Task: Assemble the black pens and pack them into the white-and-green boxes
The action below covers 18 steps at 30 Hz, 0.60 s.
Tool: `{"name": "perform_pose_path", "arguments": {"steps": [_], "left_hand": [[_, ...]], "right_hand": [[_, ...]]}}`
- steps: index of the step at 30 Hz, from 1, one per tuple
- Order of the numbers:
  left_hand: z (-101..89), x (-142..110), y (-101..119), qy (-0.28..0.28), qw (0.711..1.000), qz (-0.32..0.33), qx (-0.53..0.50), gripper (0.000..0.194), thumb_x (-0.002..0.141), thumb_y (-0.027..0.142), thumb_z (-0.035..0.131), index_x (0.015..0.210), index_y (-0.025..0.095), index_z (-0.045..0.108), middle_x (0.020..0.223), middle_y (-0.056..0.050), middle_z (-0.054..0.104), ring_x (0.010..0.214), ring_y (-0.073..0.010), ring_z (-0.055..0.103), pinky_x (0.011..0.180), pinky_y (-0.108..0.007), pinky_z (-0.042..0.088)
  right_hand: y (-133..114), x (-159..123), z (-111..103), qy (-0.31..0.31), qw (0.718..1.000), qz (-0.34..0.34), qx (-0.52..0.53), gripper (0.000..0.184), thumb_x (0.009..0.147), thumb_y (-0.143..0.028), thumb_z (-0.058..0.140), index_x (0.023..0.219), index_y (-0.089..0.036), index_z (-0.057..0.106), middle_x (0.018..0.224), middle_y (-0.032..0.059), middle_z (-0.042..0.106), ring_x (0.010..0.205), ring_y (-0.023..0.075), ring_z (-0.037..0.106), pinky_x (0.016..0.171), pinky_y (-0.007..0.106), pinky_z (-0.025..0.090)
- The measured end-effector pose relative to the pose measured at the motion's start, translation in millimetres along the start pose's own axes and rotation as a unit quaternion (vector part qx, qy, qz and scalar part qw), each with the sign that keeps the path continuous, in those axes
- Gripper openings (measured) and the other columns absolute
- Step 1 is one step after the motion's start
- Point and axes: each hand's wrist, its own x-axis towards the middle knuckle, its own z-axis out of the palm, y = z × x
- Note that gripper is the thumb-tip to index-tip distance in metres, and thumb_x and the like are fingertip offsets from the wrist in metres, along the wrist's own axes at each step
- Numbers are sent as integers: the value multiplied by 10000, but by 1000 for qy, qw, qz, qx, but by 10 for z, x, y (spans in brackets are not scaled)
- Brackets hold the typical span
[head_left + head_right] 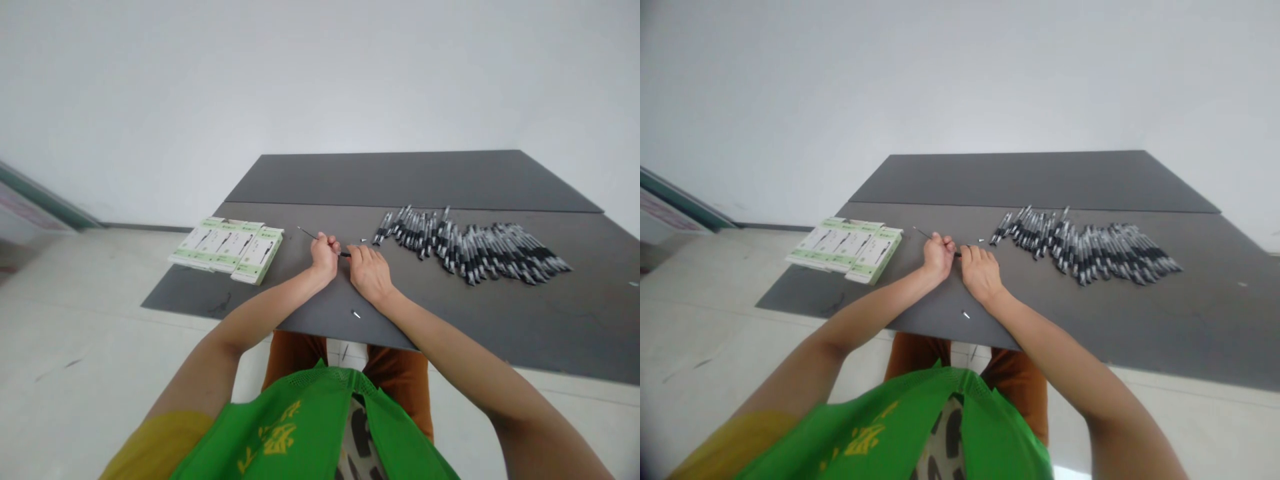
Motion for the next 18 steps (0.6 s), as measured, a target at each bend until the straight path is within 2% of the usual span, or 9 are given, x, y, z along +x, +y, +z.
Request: {"name": "perform_pose_path", "arguments": {"steps": [4,7,9,12,15,17,18], "left_hand": [[0,-35,18,-25,998,-41,-34,233,960,224,451,742,189,378,623,50,448,502,-59,437,558,-195,371],[-7,-113,-1,-79,993,-85,-26,226,927,233,513,736,184,401,663,34,483,569,-81,487,599,-214,395],[-20,-178,-33,-125,989,-80,-4,222,897,237,565,743,185,413,703,27,504,619,-92,506,605,-213,391],[-55,-268,-82,-199,979,-2,39,212,863,257,630,788,195,441,817,20,532,749,-97,535,703,-208,425],[-103,-305,-82,-281,947,101,119,253,828,334,688,948,222,496,1031,-15,551,947,-125,553,876,-245,445],[-138,-267,-48,-305,907,192,219,389,816,405,695,1093,229,488,1215,-72,505,1015,-158,545,932,-295,447],[-156,-225,-27,-311,874,245,281,443,820,439,681,1145,222,471,1291,-106,462,1027,-173,538,945,-326,450]], "right_hand": [[-20,11,-14,9,1000,28,10,432,1012,-269,280,1347,-133,516,1088,154,637,943,235,574,791,332,354],[-15,14,-33,17,999,35,19,415,1002,-253,313,1347,-185,534,1081,133,648,931,224,587,784,322,368],[3,18,-40,35,997,51,43,420,992,-248,334,1367,-183,512,1071,127,657,920,219,597,782,313,385],[42,27,-51,72,986,84,123,412,986,-257,331,1340,-134,501,1058,126,672,902,212,614,778,298,413],[94,43,-76,107,957,120,242,362,990,-296,320,1237,-133,528,1036,113,680,878,197,625,758,286,427],[148,68,-92,141,917,165,335,328,989,-347,327,1140,-158,548,957,84,676,808,180,616,722,279,424],[182,87,-96,156,883,188,401,315,983,-386,342,1074,-173,556,883,59,660,746,166,596,686,271,418]]}}
